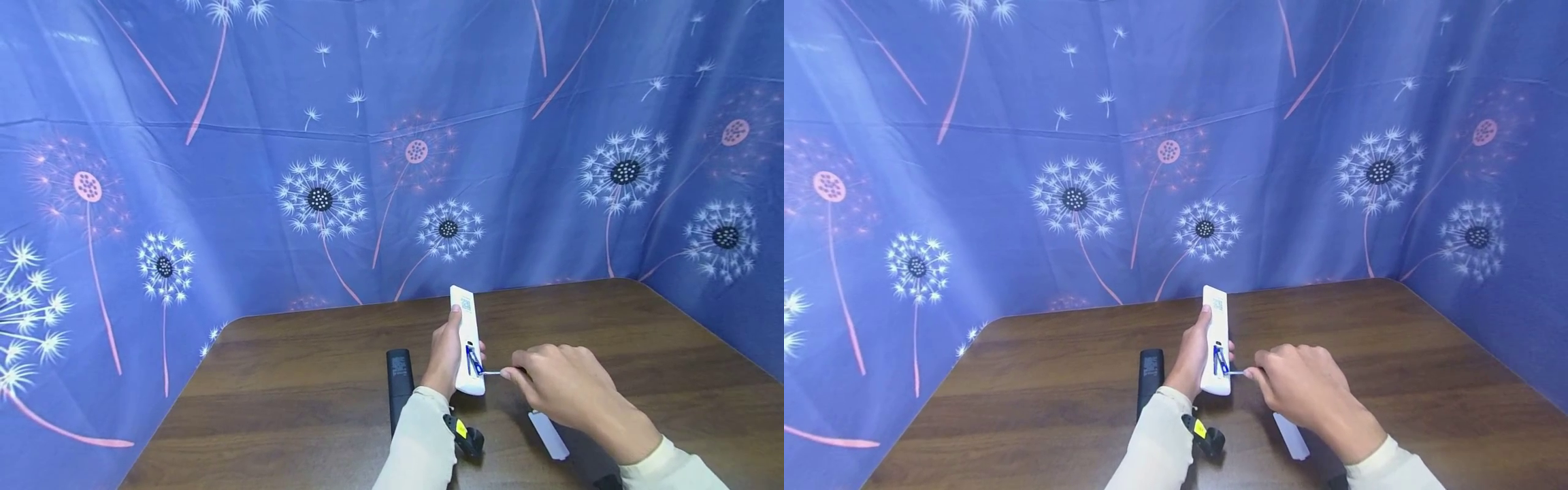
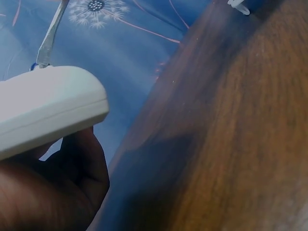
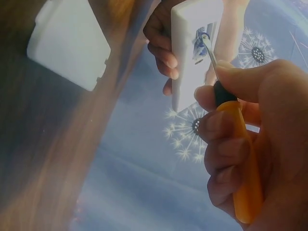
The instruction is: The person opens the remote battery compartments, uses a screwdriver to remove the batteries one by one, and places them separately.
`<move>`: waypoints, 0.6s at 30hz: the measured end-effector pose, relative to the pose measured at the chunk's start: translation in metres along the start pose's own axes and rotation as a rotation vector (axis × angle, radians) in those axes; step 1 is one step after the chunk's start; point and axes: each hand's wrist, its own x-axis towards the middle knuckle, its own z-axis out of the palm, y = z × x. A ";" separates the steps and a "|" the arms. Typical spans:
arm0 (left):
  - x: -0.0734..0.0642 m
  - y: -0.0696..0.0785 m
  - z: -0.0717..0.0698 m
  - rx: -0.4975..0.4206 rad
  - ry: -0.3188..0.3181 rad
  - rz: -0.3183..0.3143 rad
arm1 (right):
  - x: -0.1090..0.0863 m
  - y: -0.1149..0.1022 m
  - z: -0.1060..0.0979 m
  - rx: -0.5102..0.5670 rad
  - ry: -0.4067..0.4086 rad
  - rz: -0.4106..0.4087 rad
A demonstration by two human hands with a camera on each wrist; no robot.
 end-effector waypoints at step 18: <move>0.000 0.000 -0.002 -0.011 0.019 -0.008 | 0.001 0.005 -0.004 0.036 -0.062 0.033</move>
